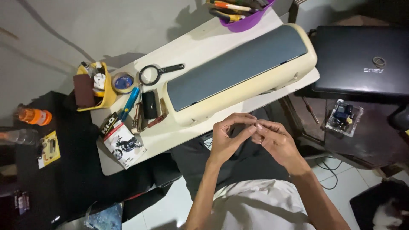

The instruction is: The person is disassembling a printer/scanner device on a workbench, removing screws with a screwdriver and detaching the plastic housing.

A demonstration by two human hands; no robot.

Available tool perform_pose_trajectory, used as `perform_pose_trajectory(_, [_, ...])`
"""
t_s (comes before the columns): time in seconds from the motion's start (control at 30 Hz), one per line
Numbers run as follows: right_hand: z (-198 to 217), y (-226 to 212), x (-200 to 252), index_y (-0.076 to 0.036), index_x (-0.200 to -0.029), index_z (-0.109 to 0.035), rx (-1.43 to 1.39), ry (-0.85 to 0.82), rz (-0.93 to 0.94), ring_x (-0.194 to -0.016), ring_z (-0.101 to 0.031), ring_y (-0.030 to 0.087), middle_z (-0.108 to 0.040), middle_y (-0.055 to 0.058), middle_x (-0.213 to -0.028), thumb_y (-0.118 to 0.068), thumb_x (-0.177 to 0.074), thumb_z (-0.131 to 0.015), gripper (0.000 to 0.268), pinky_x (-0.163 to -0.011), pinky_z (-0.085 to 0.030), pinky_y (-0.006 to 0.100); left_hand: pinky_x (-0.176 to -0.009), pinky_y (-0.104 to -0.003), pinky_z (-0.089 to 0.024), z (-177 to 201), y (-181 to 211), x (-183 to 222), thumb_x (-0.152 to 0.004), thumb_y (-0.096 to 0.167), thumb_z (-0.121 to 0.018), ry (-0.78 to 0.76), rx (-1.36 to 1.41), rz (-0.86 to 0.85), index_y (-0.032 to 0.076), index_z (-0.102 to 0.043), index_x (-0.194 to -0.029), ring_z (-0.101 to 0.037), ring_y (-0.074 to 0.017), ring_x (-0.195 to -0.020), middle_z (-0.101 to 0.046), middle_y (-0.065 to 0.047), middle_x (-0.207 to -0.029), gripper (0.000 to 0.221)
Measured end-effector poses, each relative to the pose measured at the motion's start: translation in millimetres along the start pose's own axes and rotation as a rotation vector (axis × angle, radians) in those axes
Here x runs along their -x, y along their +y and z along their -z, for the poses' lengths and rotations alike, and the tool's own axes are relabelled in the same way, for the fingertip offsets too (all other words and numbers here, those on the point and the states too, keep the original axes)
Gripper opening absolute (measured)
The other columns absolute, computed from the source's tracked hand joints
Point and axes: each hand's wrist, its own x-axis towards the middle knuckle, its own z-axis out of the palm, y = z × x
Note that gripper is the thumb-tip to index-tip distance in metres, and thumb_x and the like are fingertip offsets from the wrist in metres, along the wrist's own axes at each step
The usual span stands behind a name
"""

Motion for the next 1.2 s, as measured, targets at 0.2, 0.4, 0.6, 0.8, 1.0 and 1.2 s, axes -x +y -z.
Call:
perform_pose_trajectory(0.2, [-2, 17, -6, -0.001, -0.080, -0.065, 0.044, -0.052, -0.021, -0.064, -0.031, 0.011, -0.033, 0.001, -0.066, -0.009, -0.100, -0.060, 0.021, -0.060, -0.036, 0.031, -0.089, -0.035, -0.055, 6, 13, 5, -0.093, 0.018, -0.080, 0.068, -0.120, -0.052, 0.010, -0.078, -0.110, -0.072, -0.0154, -0.100, -0.077, -0.007, -0.101, 0.020])
perform_pose_trajectory(0.4, [-6, 23, -5, -0.001, -0.080, -0.067, 0.082, -0.041, -0.026, -0.064, -0.032, 0.010, -0.031, 0.001, -0.065, -0.010, -0.099, -0.059, 0.022, -0.060, -0.035, 0.029, -0.093, -0.040, -0.053, 13, 12, 9, -0.095, 0.018, -0.076, 0.100, -0.249, -0.082, 0.012, -0.078, -0.110, -0.069, -0.0195, -0.104, -0.075, -0.008, -0.102, 0.016])
perform_pose_trajectory(0.6, [-12, 25, -3, -0.001, -0.077, -0.067, 0.116, -0.038, -0.016, -0.063, -0.031, 0.011, -0.033, 0.001, -0.064, -0.008, -0.098, -0.060, 0.023, -0.059, -0.034, 0.030, -0.088, -0.042, -0.056, 18, 11, 14, -0.095, 0.014, -0.075, 0.133, -0.312, -0.180, 0.011, -0.078, -0.106, -0.073, -0.0258, -0.099, -0.073, -0.010, -0.098, 0.012])
perform_pose_trajectory(0.8, [-30, 21, 2, 0.003, -0.084, -0.073, 0.171, -0.093, 0.053, -0.068, -0.038, 0.012, -0.046, 0.005, -0.067, -0.003, -0.096, -0.060, 0.018, -0.061, -0.037, 0.031, -0.087, -0.044, -0.057, 23, 7, 24, -0.097, 0.016, -0.072, 0.196, -0.338, -0.257, 0.012, -0.077, -0.106, -0.072, -0.0277, -0.099, -0.071, -0.009, -0.098, 0.011])
perform_pose_trajectory(1.0, [-25, 41, -1, 0.002, -0.092, -0.078, 0.270, -0.104, 0.076, -0.072, -0.039, 0.008, -0.050, 0.004, -0.068, -0.004, -0.098, -0.063, 0.017, -0.062, -0.036, 0.028, -0.082, -0.040, -0.059, 29, -3, 38, -0.088, 0.012, -0.076, 0.327, -0.386, -0.276, 0.013, -0.078, -0.095, -0.074, -0.0254, -0.090, -0.072, -0.007, -0.094, 0.007])
perform_pose_trajectory(1.2, [-44, 38, 0, 0.006, -0.106, -0.080, 0.507, -0.074, 0.080, -0.069, -0.044, 0.014, -0.054, 0.010, -0.068, 0.000, -0.096, -0.068, 0.017, -0.059, -0.037, 0.032, -0.077, -0.035, -0.057, 42, -26, 59, -0.095, 0.011, -0.071, 0.408, -0.098, -0.195, 0.011, -0.082, -0.098, -0.074, -0.0234, -0.090, -0.075, -0.010, -0.092, 0.011])
